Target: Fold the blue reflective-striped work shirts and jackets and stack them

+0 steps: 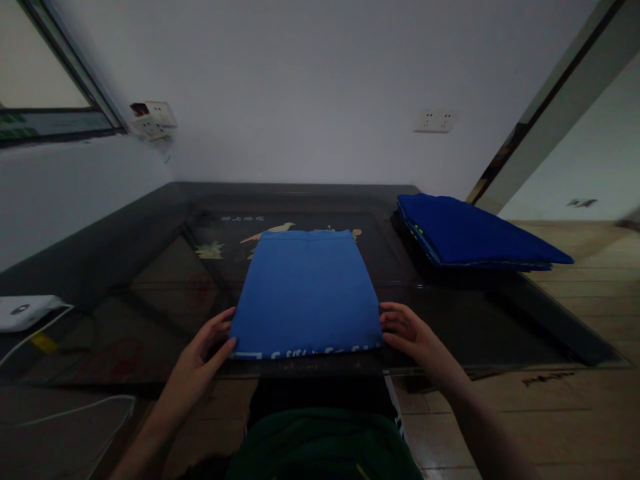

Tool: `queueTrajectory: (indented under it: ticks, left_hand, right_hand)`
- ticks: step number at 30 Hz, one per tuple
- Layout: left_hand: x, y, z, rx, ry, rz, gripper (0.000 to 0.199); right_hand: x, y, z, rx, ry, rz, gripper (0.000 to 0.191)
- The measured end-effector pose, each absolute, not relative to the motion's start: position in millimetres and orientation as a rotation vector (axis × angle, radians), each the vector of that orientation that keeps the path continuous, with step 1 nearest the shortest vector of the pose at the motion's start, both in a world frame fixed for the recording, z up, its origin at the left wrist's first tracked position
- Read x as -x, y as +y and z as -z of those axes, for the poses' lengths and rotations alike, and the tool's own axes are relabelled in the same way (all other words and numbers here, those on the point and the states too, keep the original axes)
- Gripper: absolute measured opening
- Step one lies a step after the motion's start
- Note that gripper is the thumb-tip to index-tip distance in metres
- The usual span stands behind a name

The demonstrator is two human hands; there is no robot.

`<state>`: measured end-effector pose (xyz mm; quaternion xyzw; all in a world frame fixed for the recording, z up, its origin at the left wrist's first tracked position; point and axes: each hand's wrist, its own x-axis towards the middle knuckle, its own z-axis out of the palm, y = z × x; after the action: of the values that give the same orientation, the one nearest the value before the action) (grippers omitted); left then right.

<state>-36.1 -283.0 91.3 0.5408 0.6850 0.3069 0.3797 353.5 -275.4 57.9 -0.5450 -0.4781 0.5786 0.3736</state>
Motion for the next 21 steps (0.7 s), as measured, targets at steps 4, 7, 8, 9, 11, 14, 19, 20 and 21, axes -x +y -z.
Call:
queueTrajectory:
  ticks: [4, 7, 8, 9, 11, 14, 19, 20, 21]
  left_hand:
    - [38.2, -276.6, -95.8, -1.310, 1.679, -0.759, 0.070]
    - [44.1, -275.6, -98.4, -1.307, 1.597, -0.652, 0.073]
    - [45.8, -275.4, -99.2, -1.320, 1.572, -0.623, 0.073]
    - [46.9, -275.1, -99.9, -1.338, 1.555, -0.602, 0.072]
    - [47.7, -274.3, -101.0, -1.363, 1.543, -0.586, 0.068]
    - [45.3, -273.2, -102.3, -1.328, 1.558, -0.600, 0.066]
    - [40.6, -275.0, -105.9, -1.242, 1.632, -0.635, 0.058]
    - [40.4, -275.8, -106.4, -1.233, 1.647, -0.639, 0.057]
    - [40.5, -276.7, -106.5, -1.225, 1.658, -0.639, 0.056]
  right_hand:
    - [-356.4, -273.2, -54.3, 1.346, -1.052, -1.587, 0.062]
    - [-358.3, -271.2, -63.1, 1.257, -1.092, -1.810, 0.078]
    - [-358.3, -270.3, -66.7, 1.221, -1.128, -1.887, 0.083]
    - [-358.0, -269.2, -69.9, 1.198, -1.163, -1.942, 0.086]
    - [-357.2, -266.6, -73.7, 1.212, -1.216, -1.968, 0.084]
    - [-356.6, -263.1, -73.1, 1.326, -1.256, -1.864, 0.070]
    - [-357.2, -263.2, -68.5, 1.477, -1.276, -1.696, 0.061]
    - [-357.6, -264.0, -68.0, 1.502, -1.277, -1.672, 0.060]
    - [-358.0, -264.9, -67.5, 1.527, -1.279, -1.651, 0.058]
